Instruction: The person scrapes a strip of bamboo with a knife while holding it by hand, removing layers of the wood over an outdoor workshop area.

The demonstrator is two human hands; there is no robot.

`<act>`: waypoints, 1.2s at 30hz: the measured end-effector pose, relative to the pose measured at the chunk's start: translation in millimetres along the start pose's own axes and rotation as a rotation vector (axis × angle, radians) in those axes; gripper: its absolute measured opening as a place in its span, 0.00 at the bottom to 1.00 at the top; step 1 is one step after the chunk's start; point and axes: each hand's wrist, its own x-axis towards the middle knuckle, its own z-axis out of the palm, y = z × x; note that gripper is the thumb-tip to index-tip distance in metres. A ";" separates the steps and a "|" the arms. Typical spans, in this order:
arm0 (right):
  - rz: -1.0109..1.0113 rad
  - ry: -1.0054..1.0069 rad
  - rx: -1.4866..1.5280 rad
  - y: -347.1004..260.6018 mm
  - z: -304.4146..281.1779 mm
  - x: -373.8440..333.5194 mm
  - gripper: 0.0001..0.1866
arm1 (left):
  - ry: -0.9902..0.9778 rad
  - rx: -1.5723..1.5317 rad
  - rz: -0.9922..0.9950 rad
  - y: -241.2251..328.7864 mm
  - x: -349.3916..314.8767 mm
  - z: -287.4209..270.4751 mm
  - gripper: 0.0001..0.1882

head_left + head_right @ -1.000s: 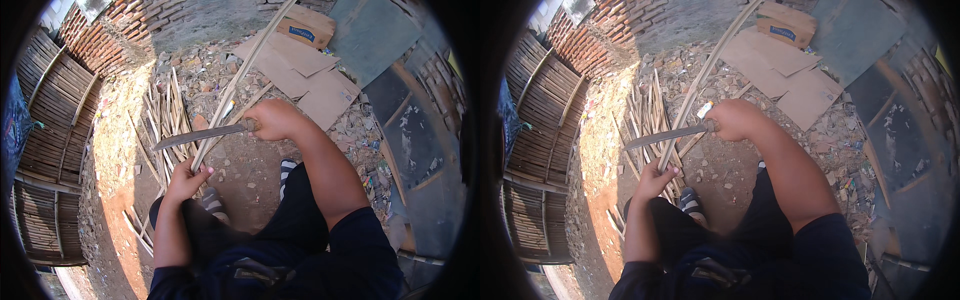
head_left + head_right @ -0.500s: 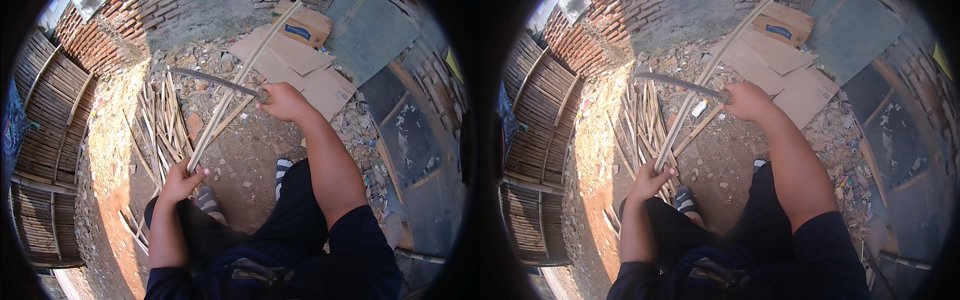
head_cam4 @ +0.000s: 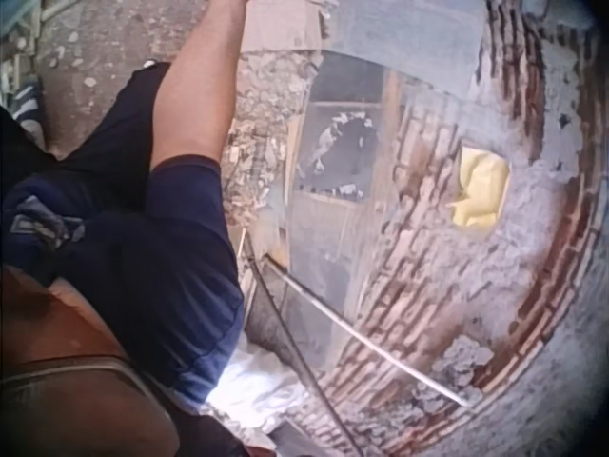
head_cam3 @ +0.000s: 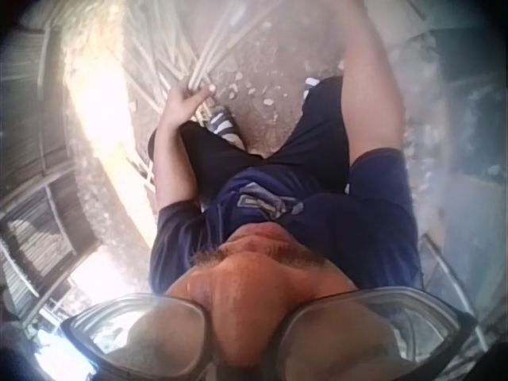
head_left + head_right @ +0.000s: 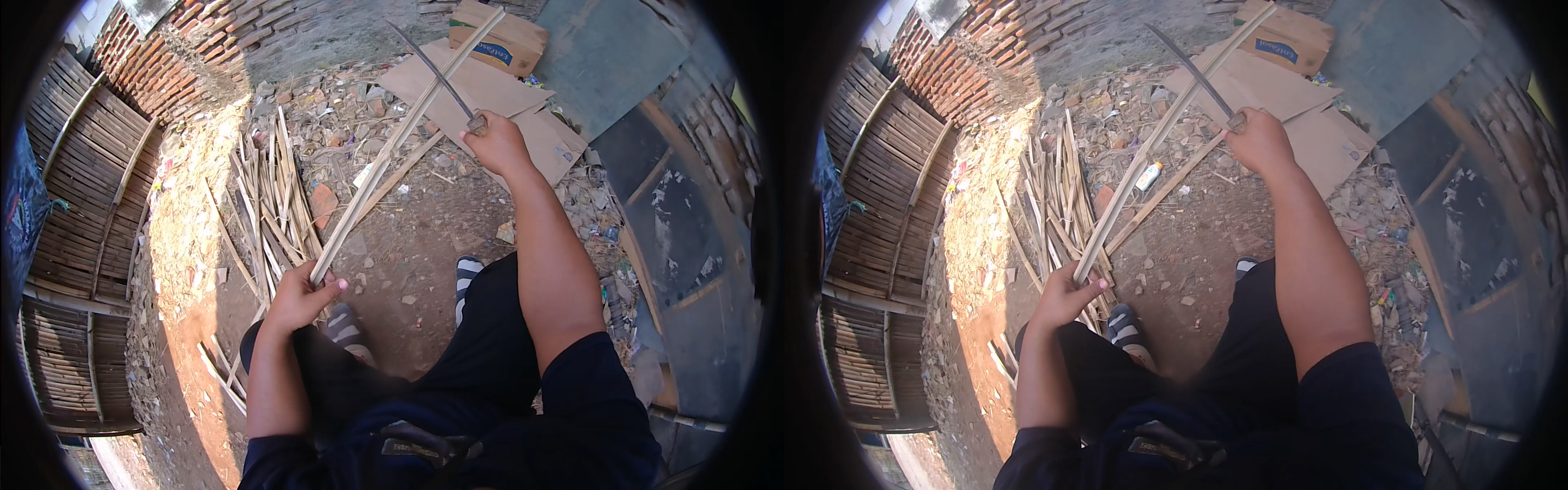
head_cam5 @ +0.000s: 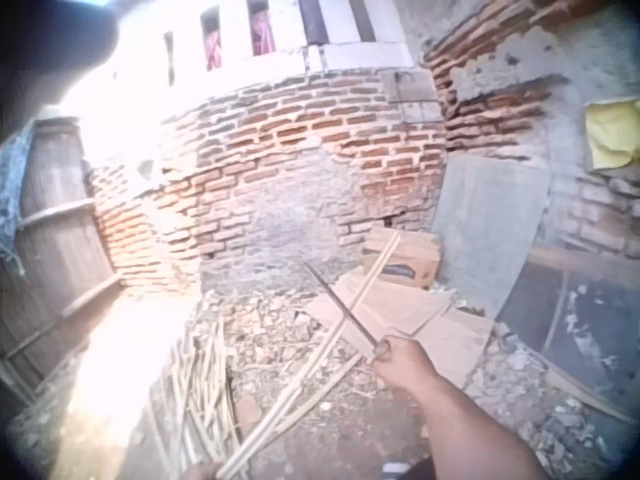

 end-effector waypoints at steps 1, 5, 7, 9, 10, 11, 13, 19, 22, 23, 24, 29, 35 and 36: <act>-0.015 -0.038 0.024 -4.7 -1.0 -4.9 0.25 | 0.003 -0.003 -0.007 3.3 0.6 1.5 0.15; -0.371 -0.270 -0.101 -31.1 10.7 -29.8 0.21 | 0.010 -0.060 0.014 4.0 5.0 6.1 0.14; -0.477 -0.502 -0.213 -51.7 14.5 -43.2 0.21 | 0.021 -0.105 0.042 -2.0 6.4 6.8 0.14; -0.545 -0.555 -0.249 -65.3 10.8 -52.1 0.20 | 0.018 -0.077 0.033 -3.1 4.3 5.9 0.14; -0.583 -0.583 -0.264 -68.7 11.7 -54.0 0.20 | 0.019 -0.063 0.026 -3.4 2.6 4.8 0.14; -0.525 -0.572 -0.207 -64.2 14.3 -47.6 0.21 | 0.020 -0.046 0.017 -2.0 1.1 2.6 0.14; -0.397 -0.546 -0.111 -35.1 14.0 -19.6 0.23 | 0.007 -0.027 0.010 3.9 1.2 3.0 0.14; 0.051 -0.052 0.081 7.5 -0.4 6.2 0.25 | 0.038 0.050 0.007 3.3 1.8 4.3 0.16; -0.075 -0.121 0.028 -1.3 4.8 -5.3 0.25 | 0.053 -0.006 0.053 0.9 4.4 5.3 0.15; -0.164 -0.148 -0.004 -4.7 10.0 -9.6 0.24 | 0.036 -0.021 0.043 -0.6 6.1 6.6 0.15; -0.256 -0.180 -0.030 -10.3 19.1 -14.0 0.24 | 0.024 -0.034 0.028 -4.0 6.8 5.9 0.14; -0.509 -0.591 -0.212 -56.4 14.1 -42.7 0.25 | 0.036 -0.042 0.022 10.2 4.7 8.0 0.12; -0.280 -0.238 0.082 -4.0 16.2 -5.1 0.24 | 0.059 -0.111 0.058 7.0 2.5 6.8 0.13; -0.175 -0.155 0.059 0.5 10.6 -0.4 0.24 | 0.056 -0.110 0.056 6.0 2.7 6.0 0.13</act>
